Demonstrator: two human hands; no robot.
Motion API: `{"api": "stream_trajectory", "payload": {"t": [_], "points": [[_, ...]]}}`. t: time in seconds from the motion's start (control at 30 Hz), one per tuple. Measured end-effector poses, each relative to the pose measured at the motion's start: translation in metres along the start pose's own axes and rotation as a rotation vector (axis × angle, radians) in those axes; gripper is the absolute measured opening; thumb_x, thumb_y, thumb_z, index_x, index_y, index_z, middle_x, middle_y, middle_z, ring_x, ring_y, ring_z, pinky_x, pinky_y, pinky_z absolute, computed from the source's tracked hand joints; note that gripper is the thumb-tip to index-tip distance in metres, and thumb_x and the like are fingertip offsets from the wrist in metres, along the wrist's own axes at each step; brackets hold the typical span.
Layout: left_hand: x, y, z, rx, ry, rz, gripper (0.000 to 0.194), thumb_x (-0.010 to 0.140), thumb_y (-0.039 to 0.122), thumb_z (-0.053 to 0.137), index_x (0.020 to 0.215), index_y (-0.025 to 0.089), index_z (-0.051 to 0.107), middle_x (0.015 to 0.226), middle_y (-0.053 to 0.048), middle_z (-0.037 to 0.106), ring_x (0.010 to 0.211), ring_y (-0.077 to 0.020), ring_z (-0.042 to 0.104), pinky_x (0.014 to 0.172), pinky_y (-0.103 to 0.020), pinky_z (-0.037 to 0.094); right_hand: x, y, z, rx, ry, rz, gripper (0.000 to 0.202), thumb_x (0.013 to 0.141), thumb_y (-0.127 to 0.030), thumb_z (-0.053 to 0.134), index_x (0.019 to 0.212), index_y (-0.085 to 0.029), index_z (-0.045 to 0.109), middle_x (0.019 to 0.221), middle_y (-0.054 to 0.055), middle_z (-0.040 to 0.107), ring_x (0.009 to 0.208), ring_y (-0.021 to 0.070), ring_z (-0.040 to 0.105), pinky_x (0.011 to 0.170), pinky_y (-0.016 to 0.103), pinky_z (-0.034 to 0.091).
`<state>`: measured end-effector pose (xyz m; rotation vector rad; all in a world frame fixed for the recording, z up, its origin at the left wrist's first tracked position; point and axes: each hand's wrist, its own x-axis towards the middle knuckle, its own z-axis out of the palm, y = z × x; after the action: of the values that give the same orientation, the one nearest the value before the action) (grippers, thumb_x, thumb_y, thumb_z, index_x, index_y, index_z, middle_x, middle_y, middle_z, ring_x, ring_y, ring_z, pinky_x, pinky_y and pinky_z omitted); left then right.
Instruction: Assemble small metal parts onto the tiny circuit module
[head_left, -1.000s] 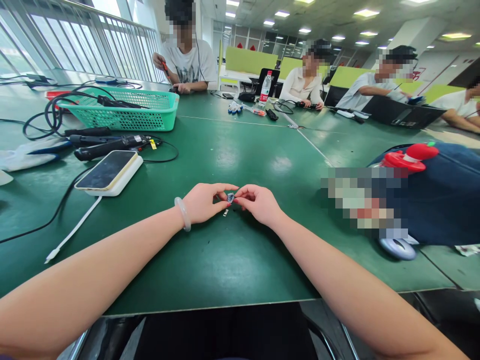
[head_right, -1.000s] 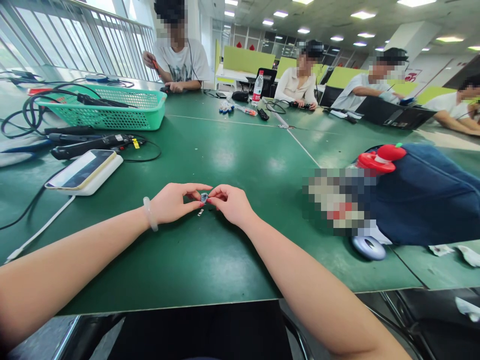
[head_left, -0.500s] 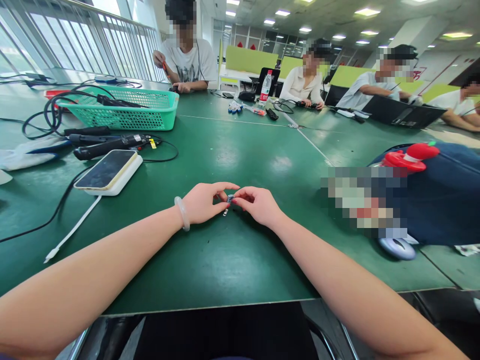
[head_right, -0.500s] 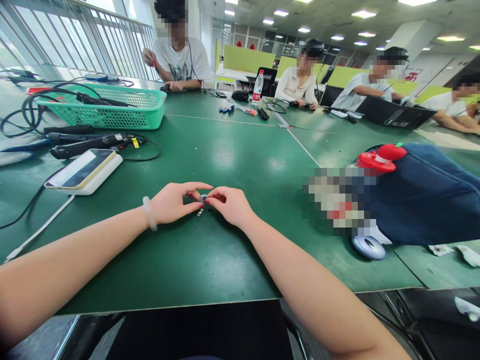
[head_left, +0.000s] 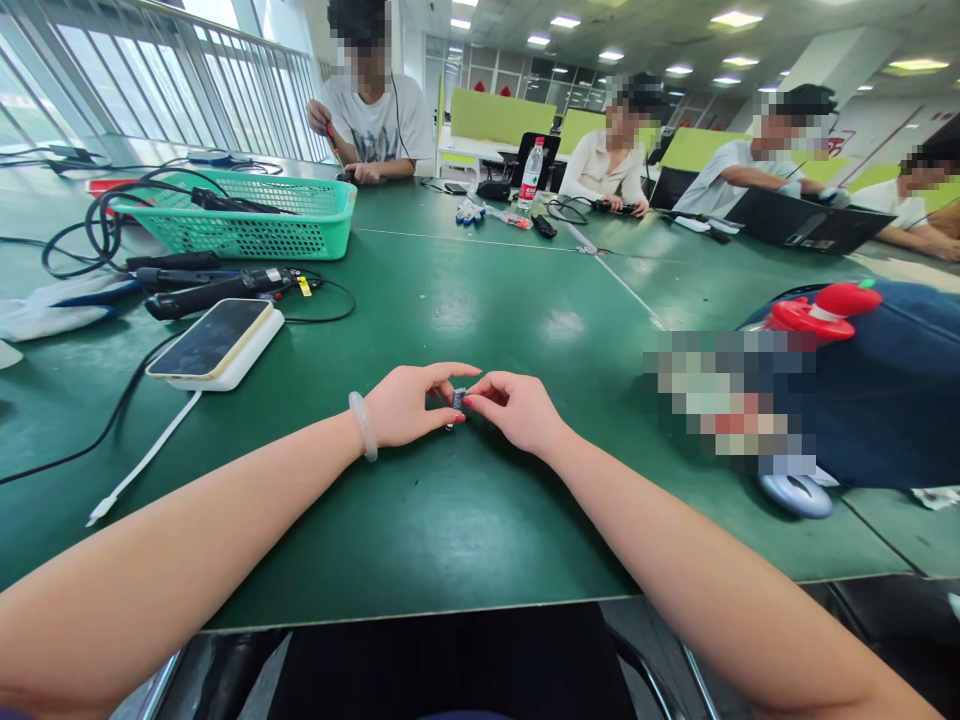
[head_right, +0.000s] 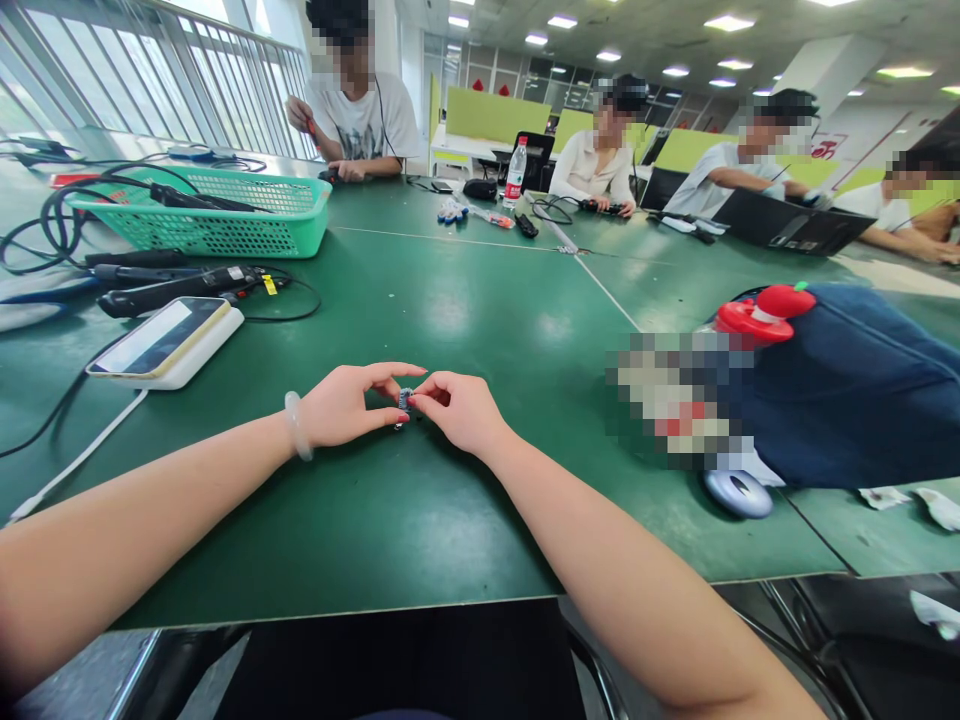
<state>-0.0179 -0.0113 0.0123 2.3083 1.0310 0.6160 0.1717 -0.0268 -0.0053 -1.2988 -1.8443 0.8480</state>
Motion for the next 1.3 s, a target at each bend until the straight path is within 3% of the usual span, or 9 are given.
{"api": "stream_trajectory", "payload": {"t": [0.8,1.07,1.3], "points": [[-0.0003,0.0004,-0.0004,0.004,0.020,-0.005,0.049,0.075,0.027,0.062,0.123,0.024,0.053,0.078,0.003,0.068,0.079,-0.0156,0.062,0.083,-0.030,0.046,-0.0028,-0.0018,0.0018,-0.073,0.029,-0.039,0.017,0.076,-0.035,0.061,0.070,-0.019,0.064,0.062,-0.002,0.062,0.056,0.0102,0.050,0.054,0.023,0.038],[-0.0011,0.0017,0.0001,0.032,0.006,0.020,0.052,0.075,0.038,0.061,0.124,0.023,0.053,0.077,0.002,0.066,0.075,-0.0151,0.060,0.079,-0.029,0.045,-0.0028,-0.0016,0.0023,-0.111,-0.015,-0.090,0.013,0.077,-0.029,0.061,0.073,-0.020,0.069,0.065,-0.002,0.065,0.058,0.0104,0.054,0.058,0.023,0.040],[0.0000,0.0014,-0.0006,0.073,0.048,-0.012,0.042,0.078,0.032,0.055,0.119,0.024,0.057,0.074,0.002,0.064,0.072,-0.0147,0.058,0.074,-0.028,0.044,-0.0020,0.0010,-0.0008,-0.173,-0.065,-0.139,0.019,0.085,-0.021,0.053,0.083,-0.023,0.071,0.075,-0.002,0.069,0.068,0.0108,0.060,0.067,0.024,0.044]]}}
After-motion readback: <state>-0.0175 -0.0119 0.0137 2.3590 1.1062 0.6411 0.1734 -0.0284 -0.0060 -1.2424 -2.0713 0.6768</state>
